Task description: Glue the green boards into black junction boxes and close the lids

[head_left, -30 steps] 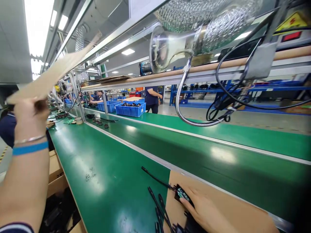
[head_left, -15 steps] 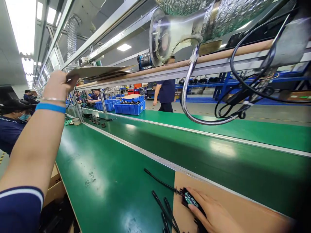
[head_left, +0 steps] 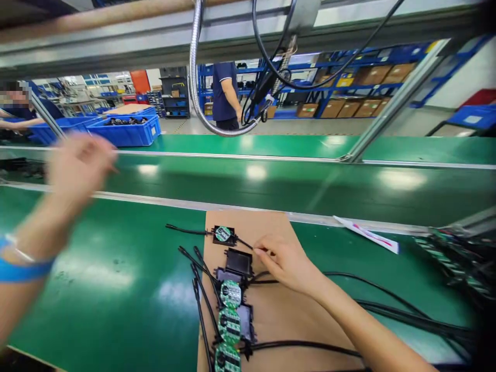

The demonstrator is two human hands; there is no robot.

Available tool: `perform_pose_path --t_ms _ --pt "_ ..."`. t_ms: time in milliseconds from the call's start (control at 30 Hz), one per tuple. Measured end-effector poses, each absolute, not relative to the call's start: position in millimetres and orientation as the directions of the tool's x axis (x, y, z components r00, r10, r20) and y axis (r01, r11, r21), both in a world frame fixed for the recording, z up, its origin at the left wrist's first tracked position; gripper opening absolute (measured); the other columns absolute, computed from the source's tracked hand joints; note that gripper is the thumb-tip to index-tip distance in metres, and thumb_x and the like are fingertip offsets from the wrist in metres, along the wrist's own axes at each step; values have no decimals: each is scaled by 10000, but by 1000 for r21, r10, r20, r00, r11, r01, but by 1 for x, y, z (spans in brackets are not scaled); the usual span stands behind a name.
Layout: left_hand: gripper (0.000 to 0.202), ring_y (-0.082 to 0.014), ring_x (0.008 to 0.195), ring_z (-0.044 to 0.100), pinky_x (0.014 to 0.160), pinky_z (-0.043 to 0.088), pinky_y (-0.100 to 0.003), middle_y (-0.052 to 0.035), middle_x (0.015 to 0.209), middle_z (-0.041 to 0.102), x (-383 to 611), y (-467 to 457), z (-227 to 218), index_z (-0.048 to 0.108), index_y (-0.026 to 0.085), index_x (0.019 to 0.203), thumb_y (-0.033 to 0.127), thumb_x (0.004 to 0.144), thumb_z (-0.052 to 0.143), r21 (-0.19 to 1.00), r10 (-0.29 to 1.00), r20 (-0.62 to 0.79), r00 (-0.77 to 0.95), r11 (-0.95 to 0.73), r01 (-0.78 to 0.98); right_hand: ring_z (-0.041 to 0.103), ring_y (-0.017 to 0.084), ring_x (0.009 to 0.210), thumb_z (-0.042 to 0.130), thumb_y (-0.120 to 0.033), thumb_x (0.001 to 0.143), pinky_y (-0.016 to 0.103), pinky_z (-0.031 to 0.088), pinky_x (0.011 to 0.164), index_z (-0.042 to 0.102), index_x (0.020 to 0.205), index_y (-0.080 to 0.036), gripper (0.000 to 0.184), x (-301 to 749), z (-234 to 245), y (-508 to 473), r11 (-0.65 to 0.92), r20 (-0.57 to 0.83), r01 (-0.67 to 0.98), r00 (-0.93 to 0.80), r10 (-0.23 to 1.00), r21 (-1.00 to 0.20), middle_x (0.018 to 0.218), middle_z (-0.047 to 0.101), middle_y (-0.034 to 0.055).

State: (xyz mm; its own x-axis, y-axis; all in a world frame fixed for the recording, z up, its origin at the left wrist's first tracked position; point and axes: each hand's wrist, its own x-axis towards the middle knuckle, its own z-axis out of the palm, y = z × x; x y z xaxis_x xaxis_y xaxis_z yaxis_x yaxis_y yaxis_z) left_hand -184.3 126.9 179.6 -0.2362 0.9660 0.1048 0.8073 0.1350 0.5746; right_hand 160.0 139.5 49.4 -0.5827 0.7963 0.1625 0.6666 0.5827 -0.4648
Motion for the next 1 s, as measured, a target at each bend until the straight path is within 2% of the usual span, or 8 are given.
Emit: perform_pose_path --t_ms 133,233,333,433,567,700,833,1000 --pt "109 -165 964 592 901 449 -319 -8 964 688 -116 104 66 673 208 901 163 865 581 554 955 160 251 -297 778 552 211 790 399 -197 902 360 444 743 581 764 -162 232 151 39 131 581 100 684 -606 789 -442 771 604 71" --pt "107 -191 957 583 886 410 -347 -11 987 675 -91 94 24 654 221 943 239 851 604 555 883 128 452 -441 705 533 210 818 429 -216 908 356 431 756 585 797 -163 199 151 35 122 589 70 666 -634 771 -457 796 595 66" --pt "219 -197 925 576 891 362 -373 -14 966 652 -92 89 16 592 224 1070 336 883 577 570 820 97 565 -511 643 498 224 957 499 -283 913 380 413 850 610 1003 -177 178 151 35 105 642 57 569 -724 687 -514 949 595 73" --pt "274 -199 863 563 859 364 -362 -16 895 632 -102 88 19 540 209 1136 354 904 549 574 800 48 598 -512 639 461 238 981 565 -335 894 416 392 885 618 1080 -205 234 145 35 92 668 72 498 -770 633 -553 973 561 73" --pt "260 -195 833 571 788 409 -311 -15 893 634 -108 85 21 529 219 1155 300 908 531 570 789 -37 613 -488 661 482 185 826 616 -227 812 324 426 737 566 863 -179 86 139 32 85 575 47 509 -721 691 -640 877 504 39" --pt "175 -190 887 593 779 437 -273 -23 963 641 -108 78 23 585 215 1036 234 862 574 572 749 -68 658 -511 641 475 139 695 525 -135 800 260 386 610 478 793 -192 74 140 25 77 590 97 480 -717 690 -649 839 508 20" --pt "155 -168 798 616 721 451 -254 -8 855 666 -106 84 32 636 206 910 263 935 494 605 786 -29 617 -478 637 526 145 697 535 -287 889 265 406 636 506 846 -208 94 149 30 89 517 72 534 -646 760 -669 785 569 -1" --pt "267 -190 963 628 837 482 -295 -12 1038 686 -92 113 27 623 272 1163 250 962 448 466 867 49 497 -460 756 583 179 789 526 -362 893 306 444 707 510 949 -204 168 163 26 127 360 30 680 -446 895 -639 891 627 27"
